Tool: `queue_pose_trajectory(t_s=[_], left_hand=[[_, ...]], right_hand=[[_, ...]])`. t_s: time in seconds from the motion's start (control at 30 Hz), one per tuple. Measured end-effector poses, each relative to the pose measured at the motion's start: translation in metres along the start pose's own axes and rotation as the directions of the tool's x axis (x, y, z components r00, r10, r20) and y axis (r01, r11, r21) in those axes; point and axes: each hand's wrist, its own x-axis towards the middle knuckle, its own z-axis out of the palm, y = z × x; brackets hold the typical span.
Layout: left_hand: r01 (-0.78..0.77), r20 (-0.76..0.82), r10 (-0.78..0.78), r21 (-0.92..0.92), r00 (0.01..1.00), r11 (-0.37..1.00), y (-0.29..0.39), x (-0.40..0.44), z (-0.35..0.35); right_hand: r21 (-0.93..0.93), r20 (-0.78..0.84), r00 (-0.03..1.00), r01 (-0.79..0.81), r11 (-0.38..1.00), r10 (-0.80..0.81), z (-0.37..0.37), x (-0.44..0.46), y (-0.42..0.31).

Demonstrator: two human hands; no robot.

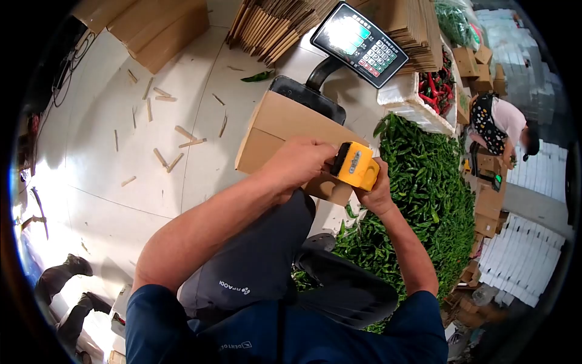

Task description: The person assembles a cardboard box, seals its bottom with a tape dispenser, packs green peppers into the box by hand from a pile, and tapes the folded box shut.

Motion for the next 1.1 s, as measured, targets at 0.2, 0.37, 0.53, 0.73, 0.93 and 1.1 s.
queue_pose_trajectory(t_s=[0.2,0.37,0.53,0.73,0.93,1.1], left_hand=[[-0.078,-0.027,0.083,0.167,0.996,0.983,-0.002,-0.003,-0.006],[-0.111,-0.101,0.143,0.269,0.985,0.957,0.002,-0.005,-0.007],[-0.257,-0.117,0.372,0.533,0.921,0.806,-0.008,0.014,-0.016],[-0.261,-0.218,0.488,0.628,0.845,0.733,-0.001,0.002,0.000],[-0.289,-0.170,0.690,0.819,0.703,0.496,-0.016,0.009,0.015],[-0.296,-0.105,0.825,0.902,0.555,0.314,0.006,-0.010,0.015]], right_hand=[[-0.038,0.000,1.000,-0.009,0.999,0.009,-0.004,0.006,-0.022],[-0.187,-0.007,1.000,0.028,0.982,-0.030,-0.005,0.011,-0.041],[-0.247,-0.003,0.999,0.047,0.968,-0.049,-0.005,0.015,-0.049],[-0.218,-0.038,0.998,0.032,0.975,-0.041,-0.004,0.014,-0.048],[-0.155,-0.071,0.997,-0.030,0.987,0.019,-0.003,0.010,-0.045],[-0.095,-0.085,0.996,0.006,0.995,-0.014,-0.002,0.000,-0.027]])
